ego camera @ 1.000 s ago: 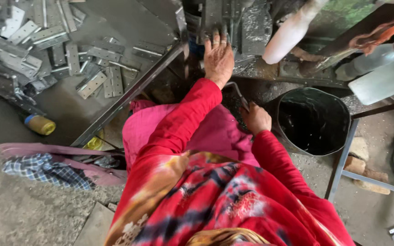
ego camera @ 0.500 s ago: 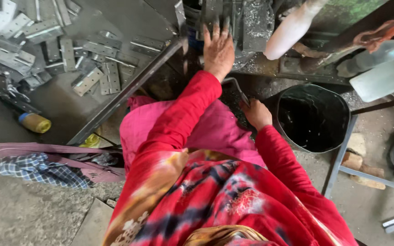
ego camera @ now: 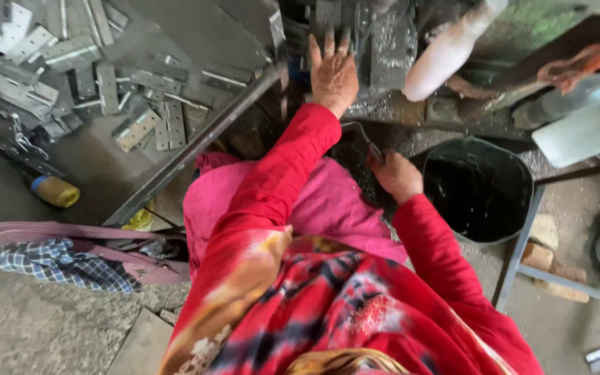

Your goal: The person repeatedly picks up small metal plates from a tray, places them into a press machine, and operates the lever to process them. After each press, the person removes the plate and returns it to the tray, continuing the cycle.

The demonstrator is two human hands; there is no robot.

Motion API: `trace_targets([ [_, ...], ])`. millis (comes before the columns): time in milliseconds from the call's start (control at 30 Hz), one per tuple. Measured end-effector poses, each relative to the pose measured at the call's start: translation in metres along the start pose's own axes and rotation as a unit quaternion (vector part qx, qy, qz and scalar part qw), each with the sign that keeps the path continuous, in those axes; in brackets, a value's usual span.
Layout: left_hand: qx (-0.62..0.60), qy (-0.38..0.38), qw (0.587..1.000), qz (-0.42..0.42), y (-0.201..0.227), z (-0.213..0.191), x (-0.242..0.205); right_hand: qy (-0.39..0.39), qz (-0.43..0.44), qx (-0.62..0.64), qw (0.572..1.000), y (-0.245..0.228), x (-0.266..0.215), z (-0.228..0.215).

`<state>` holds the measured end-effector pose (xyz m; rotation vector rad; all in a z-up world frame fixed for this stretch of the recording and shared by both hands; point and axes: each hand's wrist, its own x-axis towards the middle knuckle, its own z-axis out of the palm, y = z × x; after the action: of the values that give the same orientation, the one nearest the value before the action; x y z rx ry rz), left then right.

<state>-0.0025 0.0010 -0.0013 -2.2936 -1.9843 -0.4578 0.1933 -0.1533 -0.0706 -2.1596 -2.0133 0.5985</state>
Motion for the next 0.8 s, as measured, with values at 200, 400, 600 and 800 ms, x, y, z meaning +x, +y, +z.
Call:
trace_targets([
  [200,0.046,-0.018,0.999,-0.010,0.007,0.002,0.022,0.061,-0.030,-0.043,0.997,0.007,-0.007,0.018],
  [400,0.022,0.006,1.000,-0.014,0.006,-0.002,0.004,0.026,-0.011,0.034,0.999,-0.006,-0.031,0.013],
  [600,0.093,0.138,0.979,0.115,-0.005,-0.010,-0.079,0.277,-0.140,0.132,0.942,-0.054,-0.032,-0.077],
  [800,-0.122,0.105,0.976,0.148,-0.029,-0.018,-0.087,0.273,-0.141,0.145,0.940,-0.074,-0.048,-0.101],
])
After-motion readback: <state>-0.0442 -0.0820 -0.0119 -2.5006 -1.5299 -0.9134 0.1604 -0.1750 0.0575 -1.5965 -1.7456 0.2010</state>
